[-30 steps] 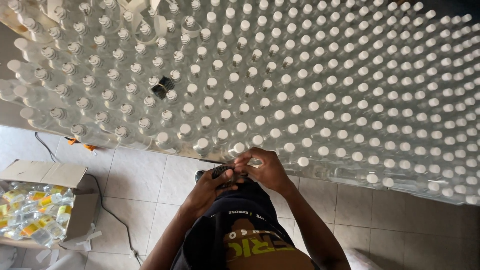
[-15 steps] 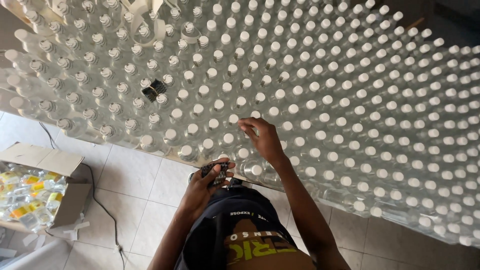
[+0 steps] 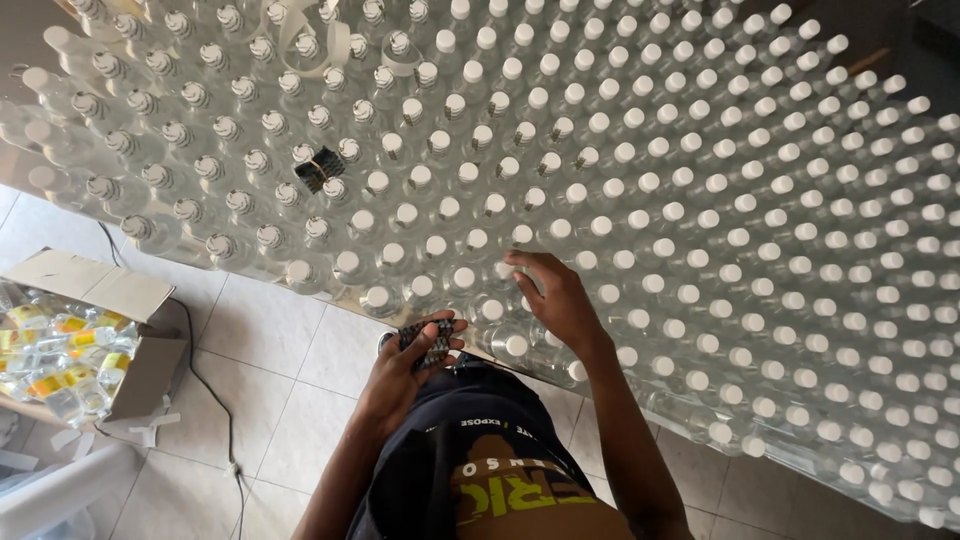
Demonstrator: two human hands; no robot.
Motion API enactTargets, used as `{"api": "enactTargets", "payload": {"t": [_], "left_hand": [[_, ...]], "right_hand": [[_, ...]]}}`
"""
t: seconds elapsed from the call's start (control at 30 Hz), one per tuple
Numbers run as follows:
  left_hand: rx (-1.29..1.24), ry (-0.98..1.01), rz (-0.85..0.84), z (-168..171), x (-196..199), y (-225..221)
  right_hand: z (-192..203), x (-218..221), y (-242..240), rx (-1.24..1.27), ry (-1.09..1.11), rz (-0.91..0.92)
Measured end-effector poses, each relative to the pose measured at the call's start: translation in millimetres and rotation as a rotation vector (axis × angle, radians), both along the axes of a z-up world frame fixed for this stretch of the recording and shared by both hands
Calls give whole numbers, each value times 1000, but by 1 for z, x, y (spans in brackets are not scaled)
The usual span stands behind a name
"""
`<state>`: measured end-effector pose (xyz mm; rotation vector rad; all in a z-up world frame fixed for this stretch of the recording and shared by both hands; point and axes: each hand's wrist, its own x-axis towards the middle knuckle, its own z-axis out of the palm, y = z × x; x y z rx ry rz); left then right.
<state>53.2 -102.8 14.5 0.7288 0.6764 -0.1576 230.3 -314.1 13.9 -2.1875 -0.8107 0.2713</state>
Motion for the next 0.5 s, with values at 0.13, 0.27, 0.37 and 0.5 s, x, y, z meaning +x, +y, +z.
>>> {"api": "enactTargets", "payload": {"t": [0.13,0.27,0.37,0.5], "left_hand": [[-7,-2,-8,-3,1,0],[5,-20,-28,1,7,2],[-2,-27,-29,4,7,2],[-29,-46,-20,5,10,-2]], "right_hand": [[5,2,-1,-54,6,112],[-37,7,-2,-201,-197,90],[-50,4,0,-311,-259,63],[-37,3,12,-377,-206,90]]}}
